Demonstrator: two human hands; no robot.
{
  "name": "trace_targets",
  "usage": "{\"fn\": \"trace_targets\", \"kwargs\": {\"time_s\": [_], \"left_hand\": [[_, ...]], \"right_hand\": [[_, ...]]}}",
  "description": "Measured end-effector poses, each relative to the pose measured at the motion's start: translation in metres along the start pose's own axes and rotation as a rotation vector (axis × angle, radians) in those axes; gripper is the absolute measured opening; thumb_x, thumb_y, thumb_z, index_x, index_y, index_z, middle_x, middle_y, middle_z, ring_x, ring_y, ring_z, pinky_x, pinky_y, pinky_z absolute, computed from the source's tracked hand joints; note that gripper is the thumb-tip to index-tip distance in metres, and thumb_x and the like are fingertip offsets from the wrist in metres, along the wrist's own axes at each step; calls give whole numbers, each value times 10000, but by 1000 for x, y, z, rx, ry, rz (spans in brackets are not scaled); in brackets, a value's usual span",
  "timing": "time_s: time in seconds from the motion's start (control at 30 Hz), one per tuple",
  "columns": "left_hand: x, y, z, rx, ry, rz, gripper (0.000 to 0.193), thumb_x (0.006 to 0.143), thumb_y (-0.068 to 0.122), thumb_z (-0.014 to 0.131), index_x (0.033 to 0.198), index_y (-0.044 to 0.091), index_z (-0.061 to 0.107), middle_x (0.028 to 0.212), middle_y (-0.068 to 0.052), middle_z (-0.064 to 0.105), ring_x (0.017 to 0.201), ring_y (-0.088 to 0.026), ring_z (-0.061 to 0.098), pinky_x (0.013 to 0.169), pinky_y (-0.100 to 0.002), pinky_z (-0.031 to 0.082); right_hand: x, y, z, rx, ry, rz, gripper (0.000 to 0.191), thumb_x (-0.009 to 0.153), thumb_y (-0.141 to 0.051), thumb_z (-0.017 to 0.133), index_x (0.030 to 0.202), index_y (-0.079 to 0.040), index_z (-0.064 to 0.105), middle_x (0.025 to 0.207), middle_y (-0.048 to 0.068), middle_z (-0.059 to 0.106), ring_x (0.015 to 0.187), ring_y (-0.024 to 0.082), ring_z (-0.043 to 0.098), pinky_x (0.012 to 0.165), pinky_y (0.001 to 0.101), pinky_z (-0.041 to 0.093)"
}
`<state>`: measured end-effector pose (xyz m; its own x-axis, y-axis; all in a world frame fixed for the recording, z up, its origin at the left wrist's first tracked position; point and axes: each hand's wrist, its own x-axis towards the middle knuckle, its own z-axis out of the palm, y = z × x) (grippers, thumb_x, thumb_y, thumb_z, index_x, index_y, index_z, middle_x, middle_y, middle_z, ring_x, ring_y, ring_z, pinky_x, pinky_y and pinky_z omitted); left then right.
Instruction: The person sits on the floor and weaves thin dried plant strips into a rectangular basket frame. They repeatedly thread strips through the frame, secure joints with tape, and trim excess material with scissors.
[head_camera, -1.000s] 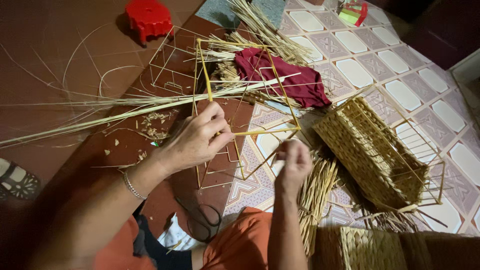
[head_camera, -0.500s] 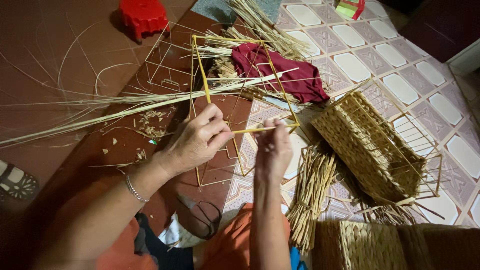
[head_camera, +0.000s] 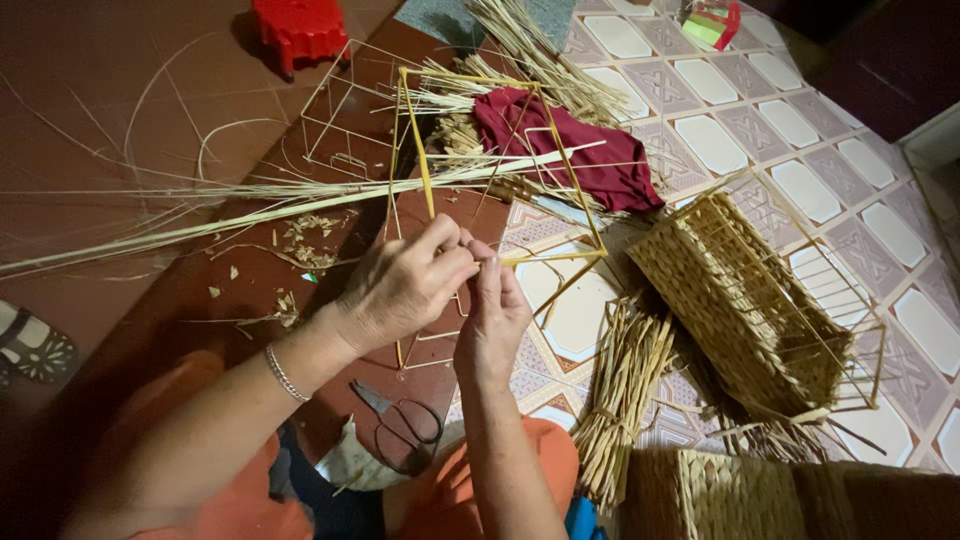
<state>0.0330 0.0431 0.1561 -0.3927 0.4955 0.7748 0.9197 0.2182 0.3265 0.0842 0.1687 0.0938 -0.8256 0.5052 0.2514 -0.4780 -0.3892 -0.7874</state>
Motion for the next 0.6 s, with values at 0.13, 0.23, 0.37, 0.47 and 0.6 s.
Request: {"fn": "trace_targets", "kwargs": {"time_s": [0.13, 0.23, 0.37, 0.47, 0.6], "left_hand": [[-3, 1, -4, 74, 8, 70, 44, 949, 57, 669, 977, 31, 647, 997, -89, 586, 705, -241, 721, 538, -339, 579], [-4, 2, -9, 178, -52, 67, 67, 926, 42, 659, 881, 53, 611, 952, -111, 554, 652, -260, 700, 510, -384, 549], [-5, 3, -13, 193, -54, 125, 104, 918, 36, 649, 855, 38, 566, 966, -134, 546, 677, -269, 683, 550, -387, 549], [-7, 1, -14, 203, -15, 186, 80, 915, 4, 632, 899, 15, 555, 993, -135, 538, 763, -273, 695, 614, -370, 566], [-15, -5, -11, 176, -21, 176, 105, 909, -10, 642, 893, 14, 541, 973, -131, 533, 774, -263, 689, 620, -366, 570]], "right_hand": [[8, -6, -9, -73, -57, 11, 381, 1078, -255, 556, 1142, 93, 697, 1192, 247, 730, 1127, 286, 699, 1094, 446, 523], [21, -16, -26, -80, -72, -23, 400, 1067, -282, 565, 1153, 93, 676, 1238, 248, 719, 1183, 336, 685, 1125, 490, 495], [43, -37, -46, -23, 34, -19, 450, 1025, -344, 564, 1163, 71, 669, 1210, 235, 726, 1181, 377, 696, 1087, 541, 493], [54, -49, -56, 31, 44, -28, 436, 1044, -351, 561, 1148, 62, 653, 1224, 237, 713, 1190, 378, 694, 1058, 547, 500], [41, -44, -68, -9, 92, -5, 383, 1043, -330, 546, 1183, 10, 652, 1193, 209, 698, 1148, 316, 701, 901, 465, 571]]}}
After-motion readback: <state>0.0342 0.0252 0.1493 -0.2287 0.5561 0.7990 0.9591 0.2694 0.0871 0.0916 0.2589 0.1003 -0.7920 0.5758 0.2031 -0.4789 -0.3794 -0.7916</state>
